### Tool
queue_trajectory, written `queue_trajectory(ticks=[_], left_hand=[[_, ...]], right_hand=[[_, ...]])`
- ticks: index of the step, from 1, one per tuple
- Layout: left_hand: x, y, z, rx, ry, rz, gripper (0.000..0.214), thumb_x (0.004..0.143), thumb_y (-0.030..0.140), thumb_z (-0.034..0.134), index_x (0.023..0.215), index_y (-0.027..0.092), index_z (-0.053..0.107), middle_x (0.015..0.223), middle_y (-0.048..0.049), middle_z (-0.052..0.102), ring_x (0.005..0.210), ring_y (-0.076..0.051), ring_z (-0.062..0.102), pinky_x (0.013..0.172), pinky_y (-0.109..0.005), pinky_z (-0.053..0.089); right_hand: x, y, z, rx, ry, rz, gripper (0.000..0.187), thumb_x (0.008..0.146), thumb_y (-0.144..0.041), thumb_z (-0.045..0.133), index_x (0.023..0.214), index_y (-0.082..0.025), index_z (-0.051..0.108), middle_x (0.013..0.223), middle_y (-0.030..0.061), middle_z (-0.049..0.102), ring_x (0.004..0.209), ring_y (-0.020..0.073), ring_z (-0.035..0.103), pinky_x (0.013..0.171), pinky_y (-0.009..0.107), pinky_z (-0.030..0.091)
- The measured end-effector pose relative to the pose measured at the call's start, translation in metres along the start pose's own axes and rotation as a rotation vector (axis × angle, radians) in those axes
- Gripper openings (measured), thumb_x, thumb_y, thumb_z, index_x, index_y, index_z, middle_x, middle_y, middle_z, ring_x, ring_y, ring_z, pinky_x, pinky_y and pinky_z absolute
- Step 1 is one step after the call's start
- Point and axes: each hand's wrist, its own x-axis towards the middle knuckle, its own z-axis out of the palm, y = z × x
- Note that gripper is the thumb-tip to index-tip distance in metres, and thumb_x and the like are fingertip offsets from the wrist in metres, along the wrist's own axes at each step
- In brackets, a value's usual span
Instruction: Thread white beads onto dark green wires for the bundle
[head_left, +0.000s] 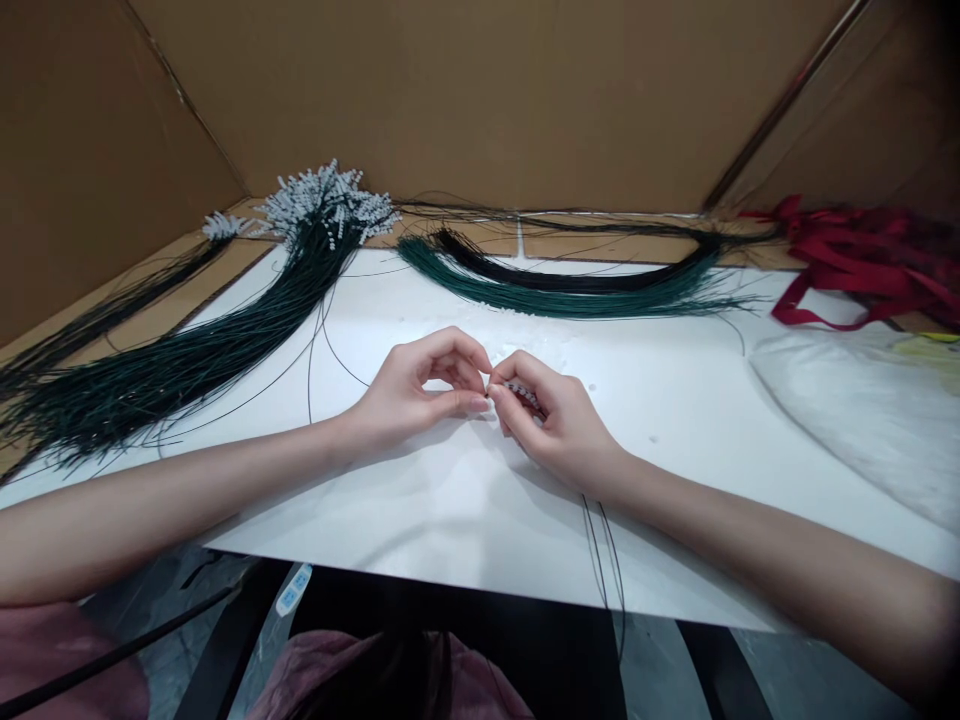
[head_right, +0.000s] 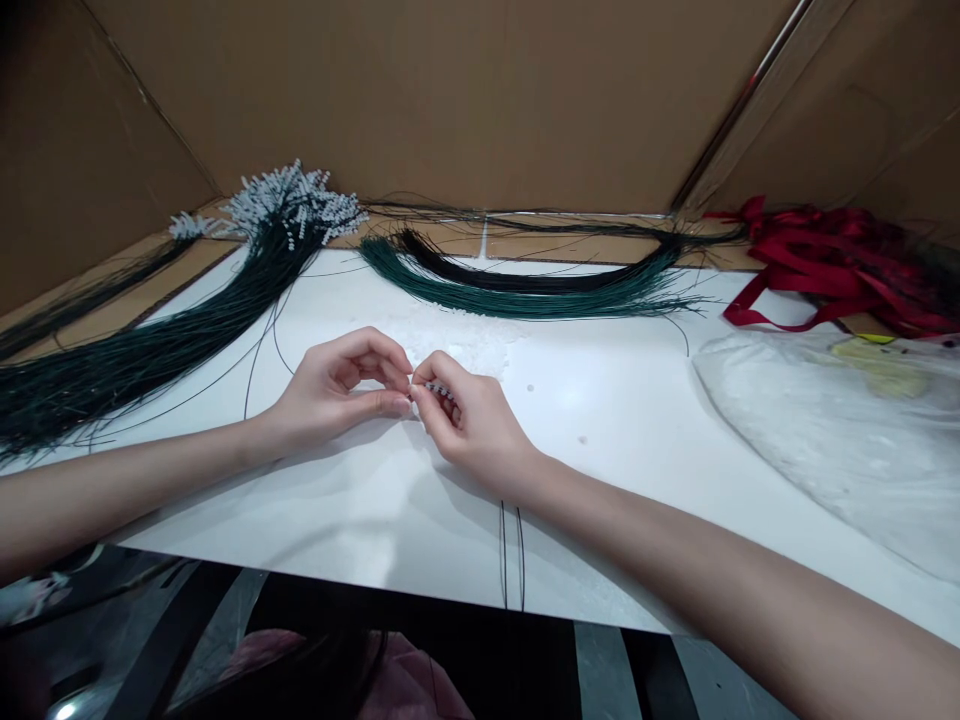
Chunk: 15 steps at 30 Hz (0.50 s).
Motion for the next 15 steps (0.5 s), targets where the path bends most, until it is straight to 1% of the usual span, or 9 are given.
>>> queue_trajectory(ticks=[6,15], left_hand=[[-0.0006,0.001,-0.0002,0.021,0.004,0.003,0.03,0.074,0.02,0.079,0.097,0.015,0.06,0.082,-0.0015,0.068,0.075,-0.012,0.068,0.073,-0.023,0.057],[-0.0006,0.0004,-0.0001,0.009,-0.007,-0.003,0.029,0.075,0.021,0.079,0.096,0.015,0.06,0.081,-0.0015,0.067,0.074,-0.011,0.067,0.073,-0.021,0.056]], right_hand=[[-0.0001,-0.0004,-0.0001,0.009,-0.003,-0.002,0.006,0.092,-0.022,0.048,0.087,-0.019,0.049,0.062,-0.0046,0.049,0.051,0.008,0.039,0.052,0.021,0.031],[0.0003,0.0004,0.0003,0.019,-0.009,-0.001,0.005,0.092,-0.022,0.049,0.088,-0.019,0.049,0.062,-0.0047,0.049,0.05,0.0078,0.038,0.051,0.021,0.031]])
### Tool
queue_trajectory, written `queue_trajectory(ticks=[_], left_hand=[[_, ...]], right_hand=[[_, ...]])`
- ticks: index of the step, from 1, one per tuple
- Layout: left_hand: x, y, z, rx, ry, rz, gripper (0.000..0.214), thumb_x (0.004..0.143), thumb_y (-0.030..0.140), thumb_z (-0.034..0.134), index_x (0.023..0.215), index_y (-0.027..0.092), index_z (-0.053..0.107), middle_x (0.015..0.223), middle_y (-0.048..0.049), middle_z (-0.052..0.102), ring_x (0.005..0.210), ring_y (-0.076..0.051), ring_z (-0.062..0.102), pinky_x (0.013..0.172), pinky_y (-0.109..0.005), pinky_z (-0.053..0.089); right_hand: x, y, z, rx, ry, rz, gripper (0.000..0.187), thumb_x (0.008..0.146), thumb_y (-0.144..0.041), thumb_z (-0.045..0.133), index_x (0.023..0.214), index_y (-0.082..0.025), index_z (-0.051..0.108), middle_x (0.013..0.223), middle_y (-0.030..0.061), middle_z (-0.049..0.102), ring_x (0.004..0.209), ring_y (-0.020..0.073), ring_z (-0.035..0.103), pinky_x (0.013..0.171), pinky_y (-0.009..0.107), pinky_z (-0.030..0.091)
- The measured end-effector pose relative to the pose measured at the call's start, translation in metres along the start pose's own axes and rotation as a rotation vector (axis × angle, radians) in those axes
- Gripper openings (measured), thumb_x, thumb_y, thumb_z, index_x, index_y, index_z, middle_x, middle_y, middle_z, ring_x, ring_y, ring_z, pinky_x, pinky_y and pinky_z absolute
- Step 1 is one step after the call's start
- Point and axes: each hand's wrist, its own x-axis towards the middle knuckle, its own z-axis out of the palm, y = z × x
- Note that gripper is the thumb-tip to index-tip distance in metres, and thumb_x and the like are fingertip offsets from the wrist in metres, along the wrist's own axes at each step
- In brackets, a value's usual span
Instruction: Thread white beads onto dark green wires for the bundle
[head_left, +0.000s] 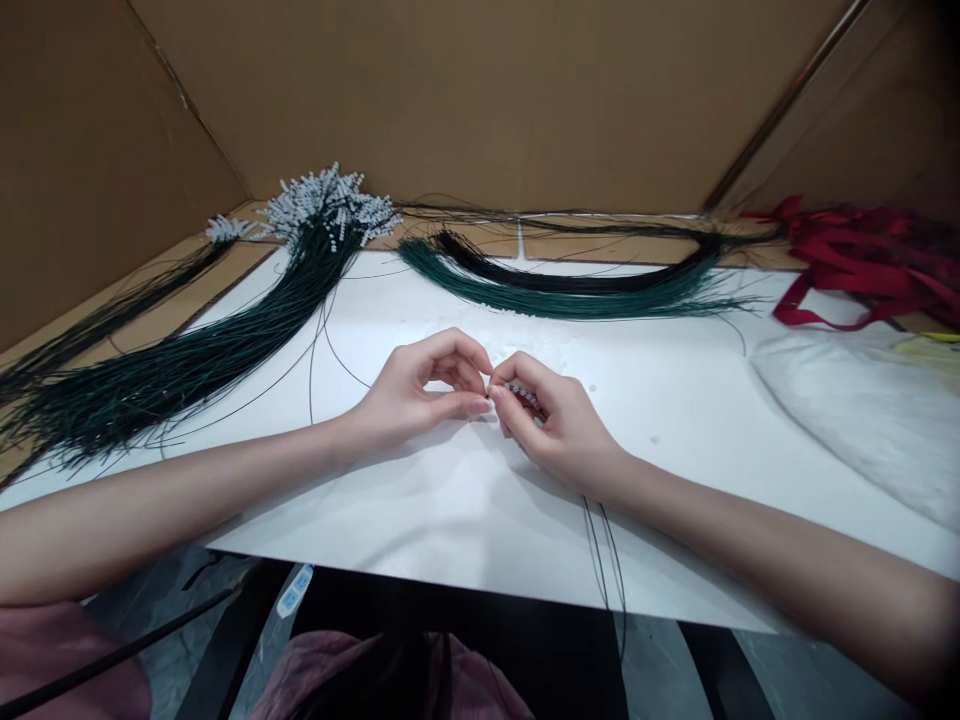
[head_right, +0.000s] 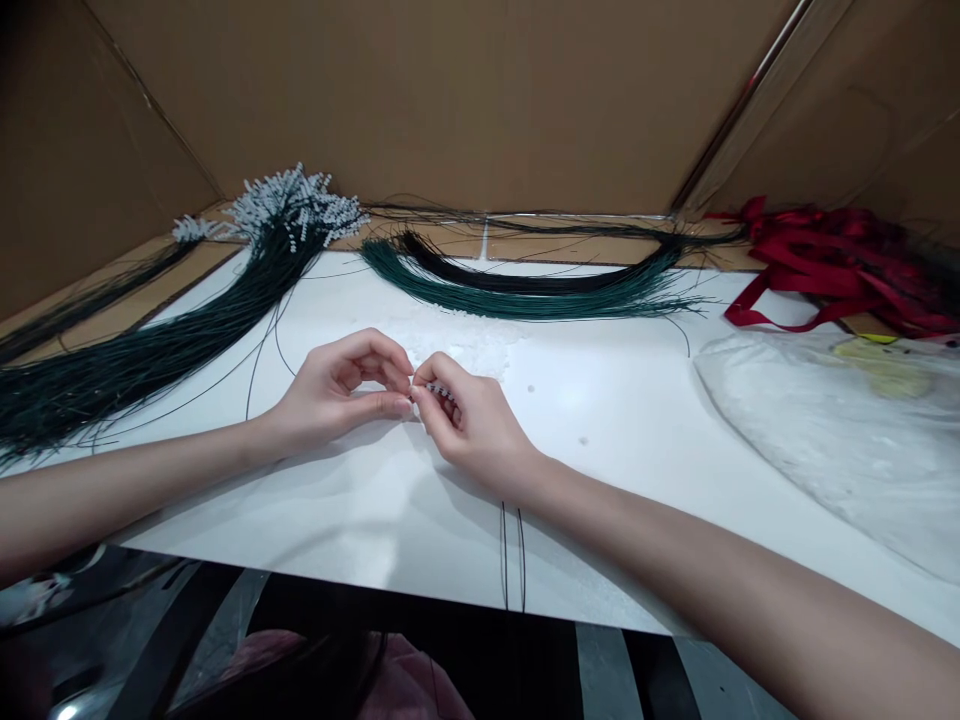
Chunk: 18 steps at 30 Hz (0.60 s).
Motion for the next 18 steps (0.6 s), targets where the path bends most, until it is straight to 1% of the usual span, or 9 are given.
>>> queue_trajectory(ticks=[6,18], left_hand=[[0.0002,0.0004,-0.0009,0.007,-0.004,-0.001,0.03,0.075,0.023,0.079,0.097,0.015,0.059,0.081,-0.0018,0.067,0.074,-0.012,0.067,0.072,-0.022,0.056],[0.001,-0.0008,-0.0005,0.016,-0.039,0.007,0.027,0.077,0.02,0.077,0.097,0.014,0.059,0.082,-0.0009,0.066,0.074,-0.01,0.066,0.071,-0.018,0.055]], right_hand=[[0.0002,-0.0006,-0.0004,-0.012,0.002,0.0,0.005,0.092,-0.021,0.049,0.088,-0.019,0.049,0.063,-0.0046,0.049,0.051,0.0077,0.038,0.051,0.021,0.031],[0.0004,0.0021,0.0001,-0.026,-0.015,-0.009,0.005,0.092,-0.021,0.049,0.088,-0.019,0.049,0.061,-0.0051,0.048,0.05,0.0078,0.038,0.051,0.021,0.03]])
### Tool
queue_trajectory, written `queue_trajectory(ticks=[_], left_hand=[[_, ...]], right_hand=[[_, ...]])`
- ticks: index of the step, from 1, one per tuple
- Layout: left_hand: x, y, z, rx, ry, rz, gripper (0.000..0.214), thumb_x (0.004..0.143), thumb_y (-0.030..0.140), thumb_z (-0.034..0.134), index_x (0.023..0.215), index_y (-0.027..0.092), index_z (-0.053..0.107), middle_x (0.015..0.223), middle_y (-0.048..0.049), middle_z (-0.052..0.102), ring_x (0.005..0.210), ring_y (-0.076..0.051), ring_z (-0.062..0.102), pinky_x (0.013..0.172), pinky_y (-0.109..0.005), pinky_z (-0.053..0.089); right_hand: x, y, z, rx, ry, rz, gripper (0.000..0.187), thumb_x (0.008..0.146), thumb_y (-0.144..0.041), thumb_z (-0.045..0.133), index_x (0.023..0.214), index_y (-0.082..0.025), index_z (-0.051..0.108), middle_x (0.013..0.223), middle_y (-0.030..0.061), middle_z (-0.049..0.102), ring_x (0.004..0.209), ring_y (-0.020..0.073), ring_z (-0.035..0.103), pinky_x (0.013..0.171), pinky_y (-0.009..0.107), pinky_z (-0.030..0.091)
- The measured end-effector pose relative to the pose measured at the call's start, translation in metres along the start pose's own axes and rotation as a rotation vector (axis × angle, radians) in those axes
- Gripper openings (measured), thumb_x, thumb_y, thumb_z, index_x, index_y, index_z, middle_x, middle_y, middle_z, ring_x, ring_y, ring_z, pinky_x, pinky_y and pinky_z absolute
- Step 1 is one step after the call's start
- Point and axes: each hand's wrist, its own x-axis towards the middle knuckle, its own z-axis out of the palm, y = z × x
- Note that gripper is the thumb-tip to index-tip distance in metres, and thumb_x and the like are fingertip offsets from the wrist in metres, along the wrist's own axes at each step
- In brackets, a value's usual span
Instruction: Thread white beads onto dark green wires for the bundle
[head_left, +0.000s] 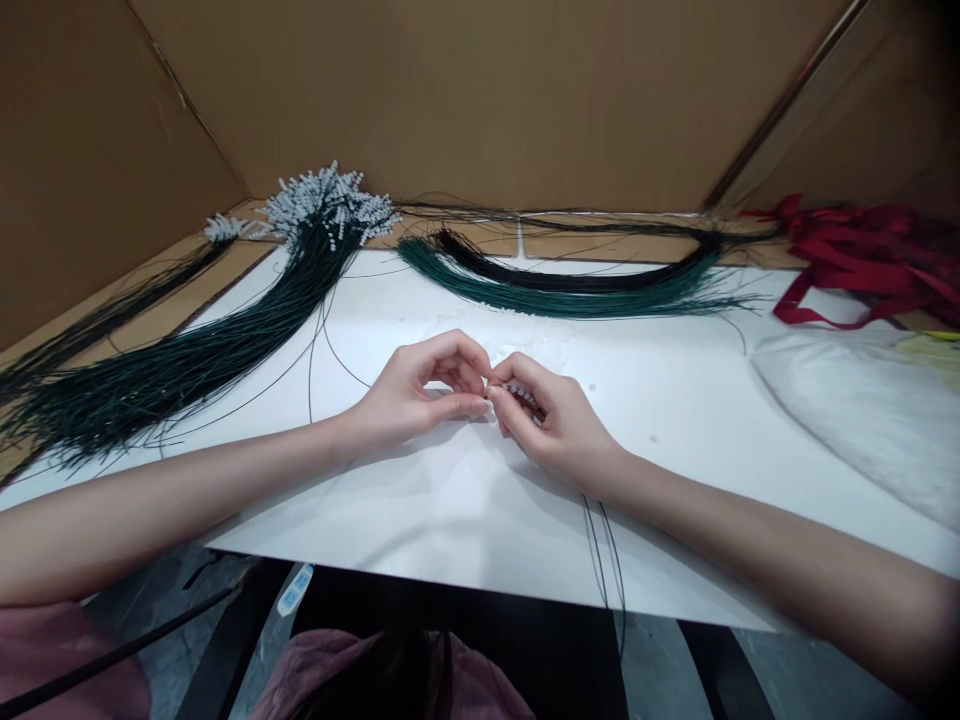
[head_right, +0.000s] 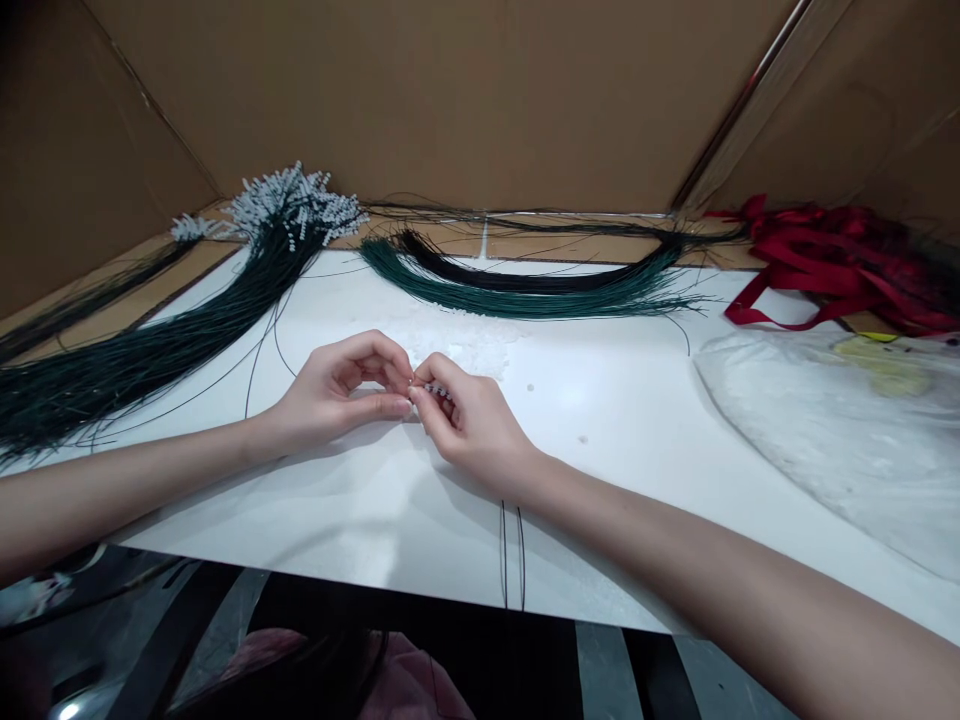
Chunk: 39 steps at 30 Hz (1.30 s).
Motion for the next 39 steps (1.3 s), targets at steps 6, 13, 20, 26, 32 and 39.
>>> queue_trajectory(ticks=[6,13,20,26,32,39], left_hand=[[0.0,0.0004,-0.0001,0.009,0.0,0.01,0.026,0.078,0.019,0.077,0.096,0.014,0.059,0.08,-0.0002,0.066,0.073,-0.009,0.066,0.071,-0.018,0.055],[0.0001,0.0016,-0.0006,0.015,-0.001,0.012,0.025,0.078,0.019,0.076,0.096,0.014,0.059,0.081,-0.0003,0.066,0.074,-0.009,0.065,0.071,-0.017,0.054],[-0.0004,0.0012,-0.0001,0.01,0.001,0.009,0.025,0.077,0.018,0.077,0.096,0.014,0.059,0.081,-0.0005,0.066,0.074,-0.009,0.065,0.071,-0.018,0.055],[-0.0006,0.0012,-0.0005,0.015,0.01,0.01,0.026,0.077,0.018,0.077,0.095,0.014,0.06,0.08,-0.0003,0.066,0.073,-0.009,0.065,0.071,-0.018,0.054],[0.0003,0.0005,-0.0003,0.001,0.0,0.015,0.025,0.077,0.018,0.077,0.096,0.015,0.059,0.08,-0.0003,0.067,0.073,-0.009,0.066,0.071,-0.018,0.055],[-0.0004,0.0015,-0.0002,-0.002,-0.008,0.002,0.025,0.078,0.019,0.076,0.096,0.015,0.059,0.08,-0.0003,0.067,0.073,-0.009,0.066,0.071,-0.018,0.055]], right_hand=[[0.0007,0.0004,0.0002,-0.005,0.001,-0.006,0.005,0.092,-0.021,0.048,0.089,-0.018,0.05,0.062,-0.0049,0.049,0.05,0.0077,0.038,0.051,0.021,0.031],[0.0001,-0.0001,0.0,-0.008,0.0,-0.008,0.005,0.092,-0.021,0.048,0.088,-0.018,0.05,0.061,-0.0051,0.049,0.049,0.0076,0.037,0.05,0.021,0.03],[-0.0002,-0.001,0.0002,0.0,-0.002,-0.008,0.005,0.092,-0.021,0.048,0.088,-0.018,0.05,0.061,-0.0052,0.048,0.05,0.0072,0.037,0.05,0.021,0.03],[0.0001,-0.0007,0.0001,0.004,-0.005,-0.003,0.005,0.092,-0.021,0.048,0.088,-0.018,0.049,0.061,-0.0054,0.048,0.05,0.0073,0.037,0.05,0.021,0.03],[0.0001,-0.0009,0.0003,0.003,-0.007,-0.001,0.005,0.092,-0.021,0.048,0.088,-0.019,0.049,0.061,-0.0054,0.047,0.05,0.0076,0.037,0.05,0.022,0.03],[-0.0006,0.0,-0.0003,-0.001,-0.011,0.005,0.005,0.093,-0.021,0.048,0.088,-0.019,0.049,0.061,-0.0055,0.047,0.05,0.0078,0.037,0.051,0.022,0.03]])
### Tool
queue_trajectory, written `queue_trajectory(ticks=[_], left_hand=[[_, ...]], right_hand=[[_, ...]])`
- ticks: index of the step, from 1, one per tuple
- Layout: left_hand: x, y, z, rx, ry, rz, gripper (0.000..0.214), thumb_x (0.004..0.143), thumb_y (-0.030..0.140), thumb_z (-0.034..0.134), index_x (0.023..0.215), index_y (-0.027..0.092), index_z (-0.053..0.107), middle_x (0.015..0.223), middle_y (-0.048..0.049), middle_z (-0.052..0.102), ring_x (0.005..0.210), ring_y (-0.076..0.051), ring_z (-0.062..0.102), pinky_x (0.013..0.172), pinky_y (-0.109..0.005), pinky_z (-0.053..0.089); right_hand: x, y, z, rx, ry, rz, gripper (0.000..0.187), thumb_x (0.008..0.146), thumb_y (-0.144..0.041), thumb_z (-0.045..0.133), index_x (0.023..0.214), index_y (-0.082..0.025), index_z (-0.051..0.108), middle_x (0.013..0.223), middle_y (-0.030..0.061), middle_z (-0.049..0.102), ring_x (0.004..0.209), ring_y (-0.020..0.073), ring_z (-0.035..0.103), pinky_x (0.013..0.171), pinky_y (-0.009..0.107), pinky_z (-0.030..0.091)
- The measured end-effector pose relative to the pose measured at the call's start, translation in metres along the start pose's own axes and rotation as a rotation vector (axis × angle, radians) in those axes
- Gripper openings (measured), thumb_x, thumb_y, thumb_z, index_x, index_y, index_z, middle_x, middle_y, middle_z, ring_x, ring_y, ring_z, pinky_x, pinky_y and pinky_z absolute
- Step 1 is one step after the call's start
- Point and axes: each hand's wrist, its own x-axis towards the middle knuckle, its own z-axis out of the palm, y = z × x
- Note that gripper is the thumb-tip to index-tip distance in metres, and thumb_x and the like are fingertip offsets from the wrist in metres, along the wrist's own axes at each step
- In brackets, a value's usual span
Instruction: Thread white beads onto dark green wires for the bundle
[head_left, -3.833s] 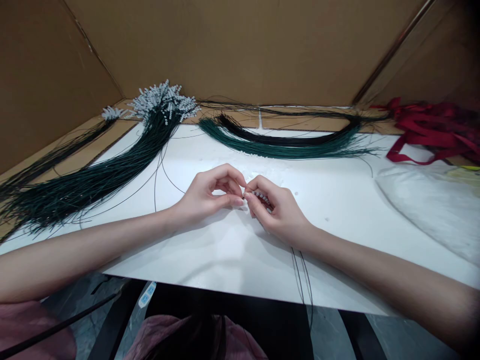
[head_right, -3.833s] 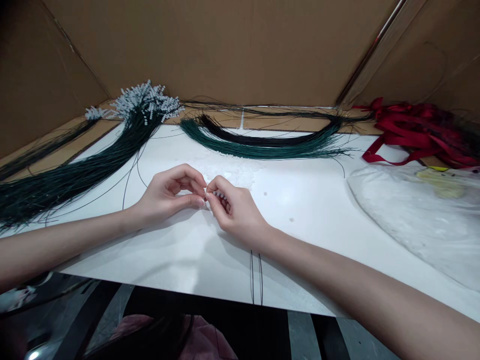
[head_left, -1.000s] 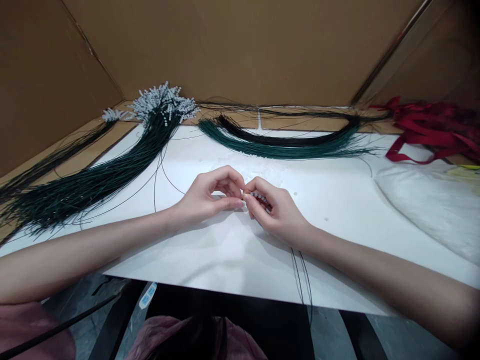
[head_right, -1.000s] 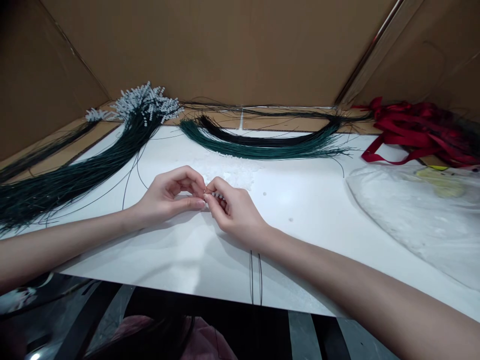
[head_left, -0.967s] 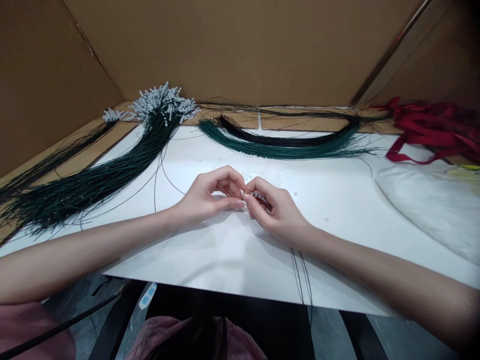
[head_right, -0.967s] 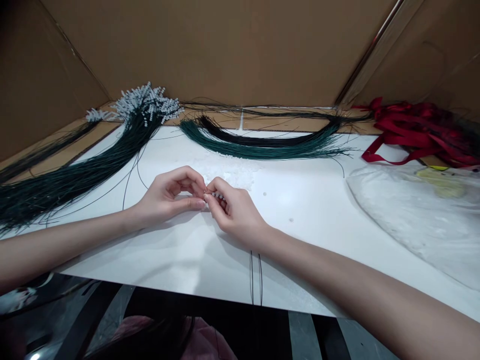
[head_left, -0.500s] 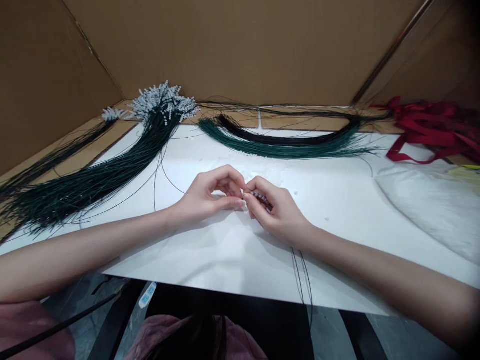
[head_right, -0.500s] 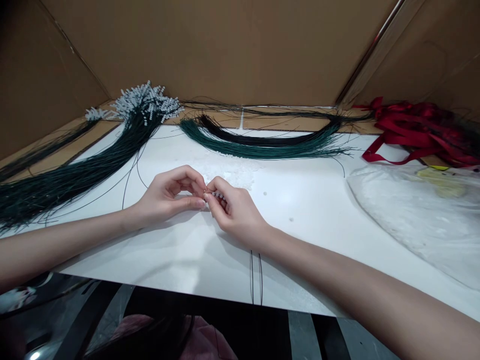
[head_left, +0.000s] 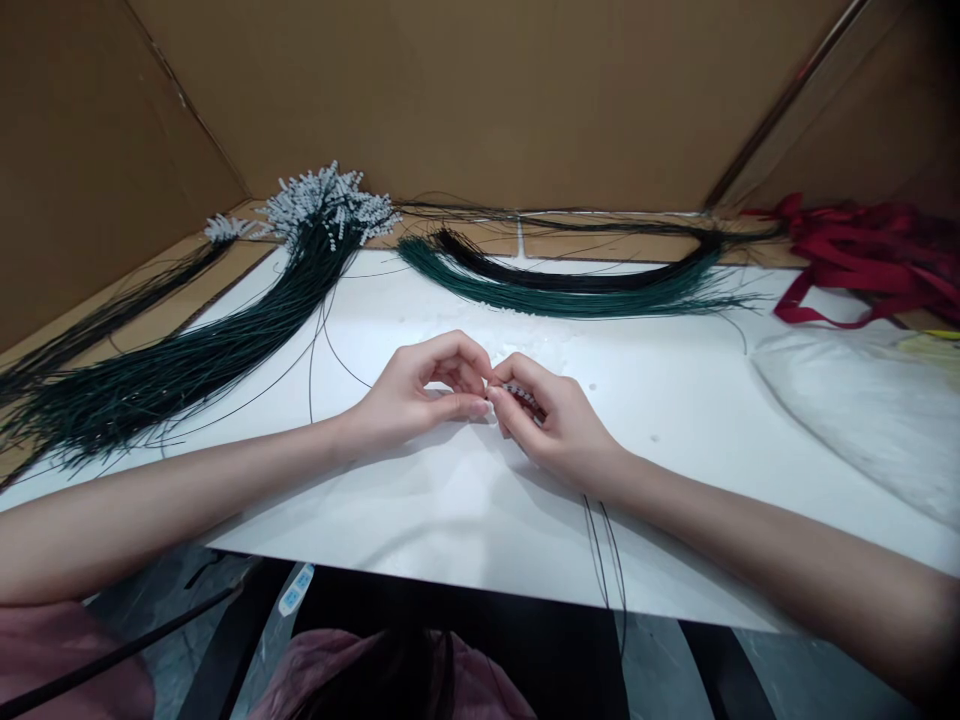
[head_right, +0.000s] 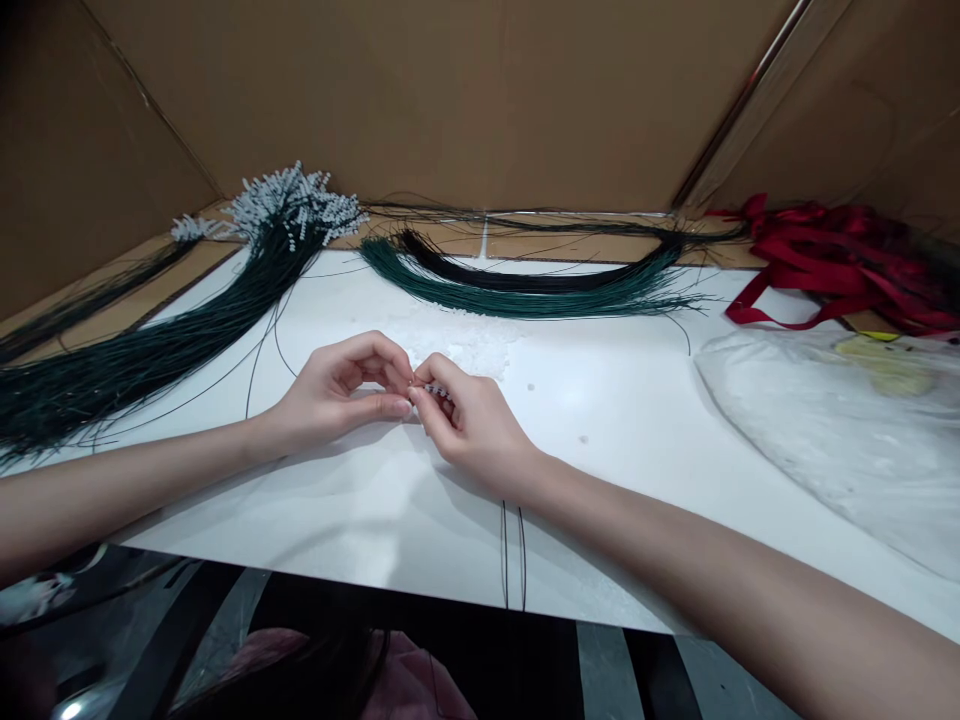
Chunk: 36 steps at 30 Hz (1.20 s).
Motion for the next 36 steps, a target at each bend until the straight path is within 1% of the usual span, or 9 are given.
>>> queue_trajectory(ticks=[10,26,36], left_hand=[[0.0001,-0.0002,-0.0005,0.012,0.006,-0.004,0.026,0.077,0.023,0.077,0.095,0.015,0.059,0.081,-0.0013,0.067,0.073,-0.011,0.066,0.071,-0.021,0.056],[0.0,-0.0007,-0.0001,0.005,-0.001,0.001,0.025,0.078,0.021,0.076,0.095,0.015,0.059,0.08,-0.0009,0.067,0.073,-0.01,0.066,0.071,-0.019,0.054],[0.0005,0.0001,-0.0006,0.023,0.006,0.0,0.025,0.078,0.022,0.076,0.095,0.015,0.059,0.08,-0.0012,0.067,0.073,-0.011,0.066,0.071,-0.021,0.055]], right_hand=[[0.0005,-0.0016,0.0001,0.006,-0.006,0.005,0.005,0.093,-0.022,0.048,0.089,-0.019,0.049,0.061,-0.0053,0.047,0.05,0.0078,0.037,0.051,0.022,0.029],[0.0009,-0.0008,0.0001,0.017,-0.009,0.006,0.006,0.093,-0.022,0.047,0.088,-0.019,0.049,0.06,-0.0055,0.046,0.05,0.0076,0.037,0.051,0.022,0.029],[0.0008,-0.0013,0.0,0.02,-0.011,0.002,0.005,0.093,-0.022,0.047,0.088,-0.019,0.048,0.061,-0.0053,0.047,0.05,0.0078,0.037,0.051,0.022,0.03]])
